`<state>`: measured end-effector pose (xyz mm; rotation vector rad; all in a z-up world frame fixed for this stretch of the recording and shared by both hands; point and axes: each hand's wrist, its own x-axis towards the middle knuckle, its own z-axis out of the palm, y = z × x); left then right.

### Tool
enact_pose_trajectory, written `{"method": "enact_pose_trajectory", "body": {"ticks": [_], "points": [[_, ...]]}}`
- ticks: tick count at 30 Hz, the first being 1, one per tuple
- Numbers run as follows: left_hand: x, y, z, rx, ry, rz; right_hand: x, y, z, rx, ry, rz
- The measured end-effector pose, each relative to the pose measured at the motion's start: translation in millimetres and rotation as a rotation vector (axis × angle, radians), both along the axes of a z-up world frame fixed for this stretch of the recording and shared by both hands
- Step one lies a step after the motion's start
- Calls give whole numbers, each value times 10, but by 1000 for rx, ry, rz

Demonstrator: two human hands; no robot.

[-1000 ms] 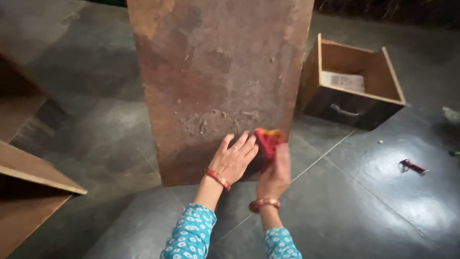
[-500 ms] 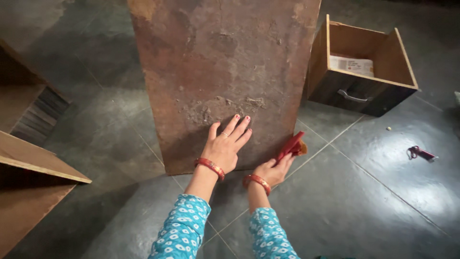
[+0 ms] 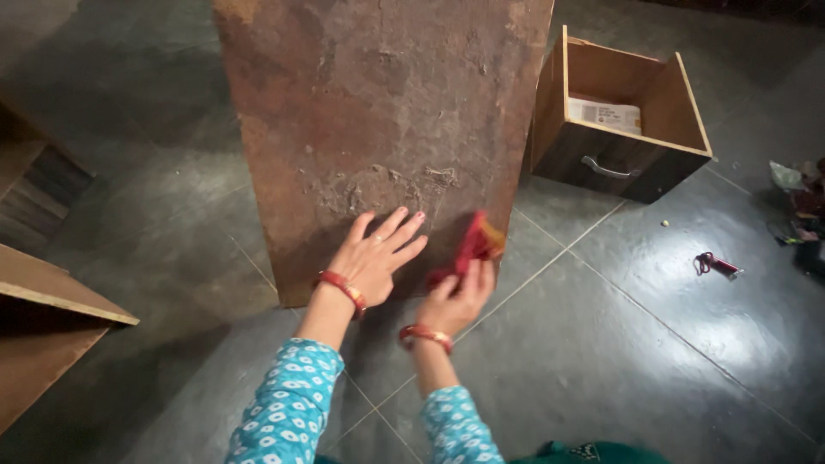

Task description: The person wipes a dark wooden panel and a wooden drawer with a red cloth. The person removes a newspaper from the drawer, wipes the newspaper, and then wipes the inside of the drawer.

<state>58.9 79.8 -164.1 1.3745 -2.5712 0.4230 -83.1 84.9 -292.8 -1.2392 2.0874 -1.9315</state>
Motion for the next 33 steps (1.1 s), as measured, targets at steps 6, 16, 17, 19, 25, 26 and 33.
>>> {"method": "enact_pose_trajectory", "body": {"ticks": [6,16,17,19,25,26,33], "points": [[324,348,-141,12,26,226,-377,-170,-57,85,14,-76],[459,280,-232,-35,303,159,836,424,-26,-41,268,526],[478,274,-235,-41,336,142,833,439,5,-54,349,653],[494,284,-220,-54,407,102,750,452,122,-79,517,901],[571,302,-35,-305,501,96,264,140,981,-285,117,525],[605,294,7,-351,500,109,186,46,1149,-267,153,445],[654,257,110,-316,592,159,338,-160,1305,-252,614,611]]}}
